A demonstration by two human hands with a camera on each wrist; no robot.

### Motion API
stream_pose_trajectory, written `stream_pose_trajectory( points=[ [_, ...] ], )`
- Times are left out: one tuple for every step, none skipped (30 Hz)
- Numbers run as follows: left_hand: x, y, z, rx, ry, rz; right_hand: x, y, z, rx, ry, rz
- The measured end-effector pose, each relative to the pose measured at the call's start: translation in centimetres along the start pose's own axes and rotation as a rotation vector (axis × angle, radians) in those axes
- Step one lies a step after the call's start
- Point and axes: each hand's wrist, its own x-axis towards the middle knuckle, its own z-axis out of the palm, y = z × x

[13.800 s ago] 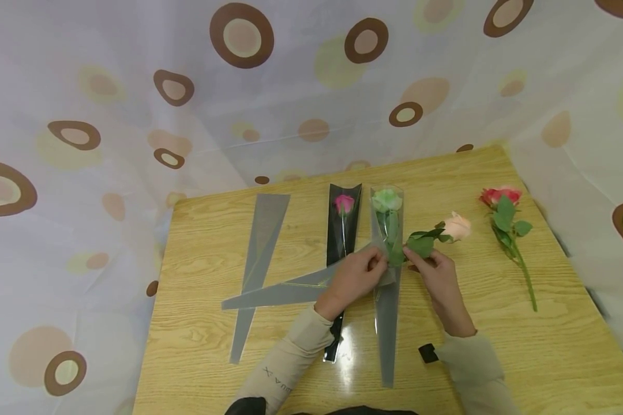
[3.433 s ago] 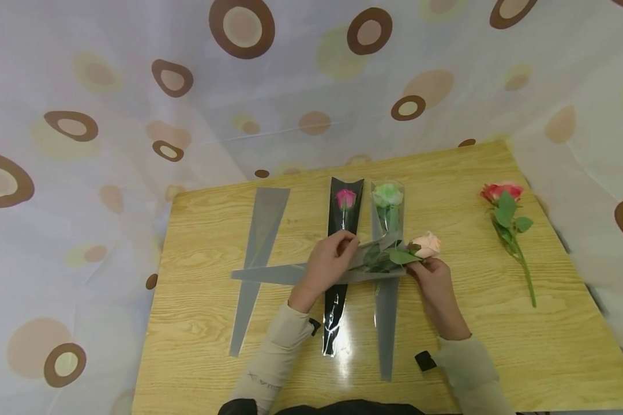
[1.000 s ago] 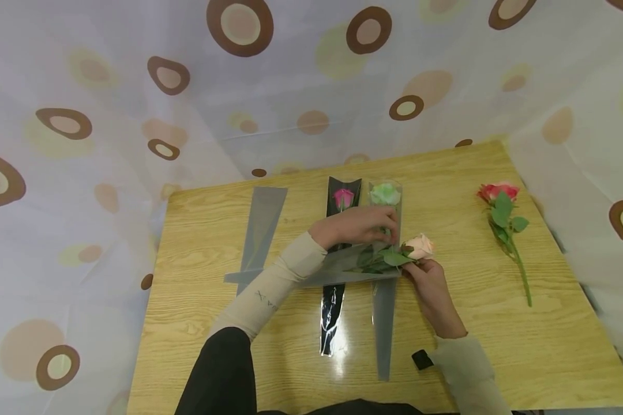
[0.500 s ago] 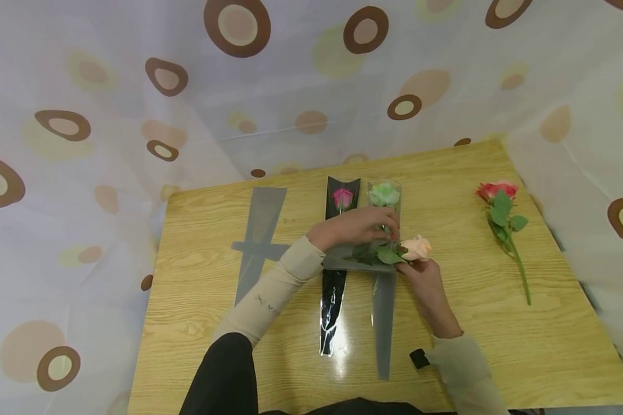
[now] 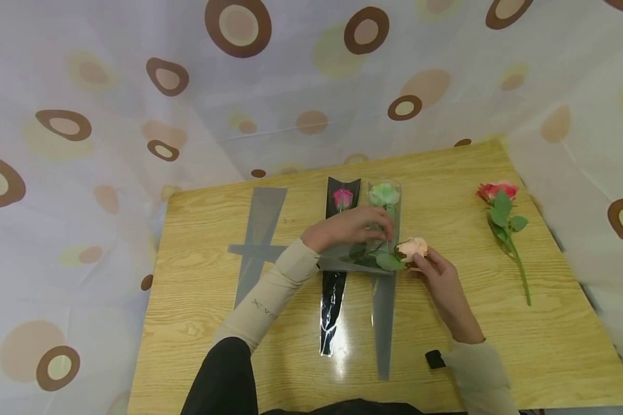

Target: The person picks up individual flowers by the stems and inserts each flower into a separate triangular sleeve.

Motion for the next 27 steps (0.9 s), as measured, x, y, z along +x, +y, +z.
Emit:
stream_pose_trajectory(
  points=[
    [0.0, 0.0, 0.0, -0.002, -0.002, -0.005, 0.1, 0.0, -0.1, 0.013, -0.002, -0.004],
    [-0.1, 0.0, 0.1, -0.004, -0.003, -0.009, 0.1, 0.0, -0.2, 0.022, -0.005, -0.009],
    [-0.1, 0.0, 0.1, -0.006, -0.003, -0.013, 0.2, 0.1, -0.3, 0.024, -0.006, -0.015],
    [-0.2, 0.0, 0.1, -0.007, -0.003, -0.014, 0.2, 0.1, -0.3, 0.028, -0.007, -0.021],
    [-0.2, 0.1, 0.2, -0.007, -0.005, -0.016, 0.2, 0.1, -0.3, 0.032, -0.009, -0.025],
    [-0.2, 0.1, 0.2, -0.009, -0.007, -0.015, 0.2, 0.2, -0.3, 0.037, -0.008, -0.024],
    [-0.2, 0.0, 0.2, -0.014, -0.009, -0.012, 0.2, 0.2, -0.3, 0.045, -0.008, -0.023],
    [-0.2, 0.0, 0.3, -0.018, -0.010, -0.010, 0.3, 0.3, -0.3, 0.049, -0.009, -0.020],
    [-0.2, -0.1, 0.3, -0.025, -0.010, -0.010, 0.3, 0.3, -0.2, 0.052, -0.010, -0.017],
    [-0.2, -0.1, 0.4, -0.030, -0.009, -0.007, 0.3, 0.4, -0.1, 0.053, -0.011, -0.015],
    [-0.2, -0.2, 0.4, -0.033, -0.007, -0.006, 0.3, 0.4, 0.0, 0.053, -0.011, -0.012],
    [-0.2, -0.2, 0.5, -0.034, -0.004, -0.005, 0.4, 0.5, 0.1, 0.054, -0.011, -0.007],
    [-0.2, -0.2, 0.5, -0.032, -0.002, -0.006, 0.4, 0.5, 0.3, 0.053, -0.011, -0.006],
    [-0.2, -0.2, 0.6, -0.027, 0.001, -0.012, 0.4, 0.6, 0.4, 0.047, -0.007, -0.005],
    [-0.2, -0.2, 0.6, -0.023, 0.004, -0.014, 0.5, 0.6, 0.5, 0.039, 0.003, -0.005],
    [-0.2, -0.1, 0.7, -0.019, 0.006, -0.017, 0.5, 0.7, 0.6, 0.029, 0.015, -0.004],
    [-0.2, 0.0, 0.7, -0.015, 0.006, -0.022, 0.5, 0.7, 0.8, 0.027, 0.030, -0.003],
    [-0.3, 0.0, 0.7, -0.014, 0.004, -0.029, 0.5, 0.7, 0.9, 0.027, 0.046, -0.001],
    [-0.3, 0.1, 0.7, -0.013, 0.003, -0.034, 0.5, 0.7, 1.0, 0.025, 0.062, -0.004],
    [-0.3, 0.1, 0.7, -0.014, 0.002, -0.041, 0.5, 0.7, 1.2, 0.025, 0.078, -0.008],
    [-0.3, 0.1, 0.7, -0.013, 0.002, -0.046, 0.5, 0.6, 1.4, 0.029, 0.092, -0.015],
    [-0.3, 0.2, 0.7, -0.015, 0.002, -0.049, 0.5, 0.5, 1.6, 0.036, 0.104, -0.023],
    [-0.3, 0.2, 0.7, -0.014, 0.004, -0.051, 0.5, 0.5, 1.8, 0.044, 0.115, -0.031],
    [-0.3, 0.2, 0.7, -0.015, 0.006, -0.053, 0.5, 0.4, 2.0, 0.044, 0.123, -0.038],
    [-0.3, 0.1, 0.8, -0.016, 0.010, -0.052, 0.5, 0.4, 2.2, 0.042, 0.133, -0.045],
    [-0.3, 0.1, 0.8, -0.019, 0.013, -0.051, 0.5, 0.4, 2.4, 0.038, 0.145, -0.049],
    [-0.3, 0.1, 0.8, -0.022, 0.018, -0.048, 0.5, 0.3, 2.5, 0.031, 0.156, -0.050]
  ],
)
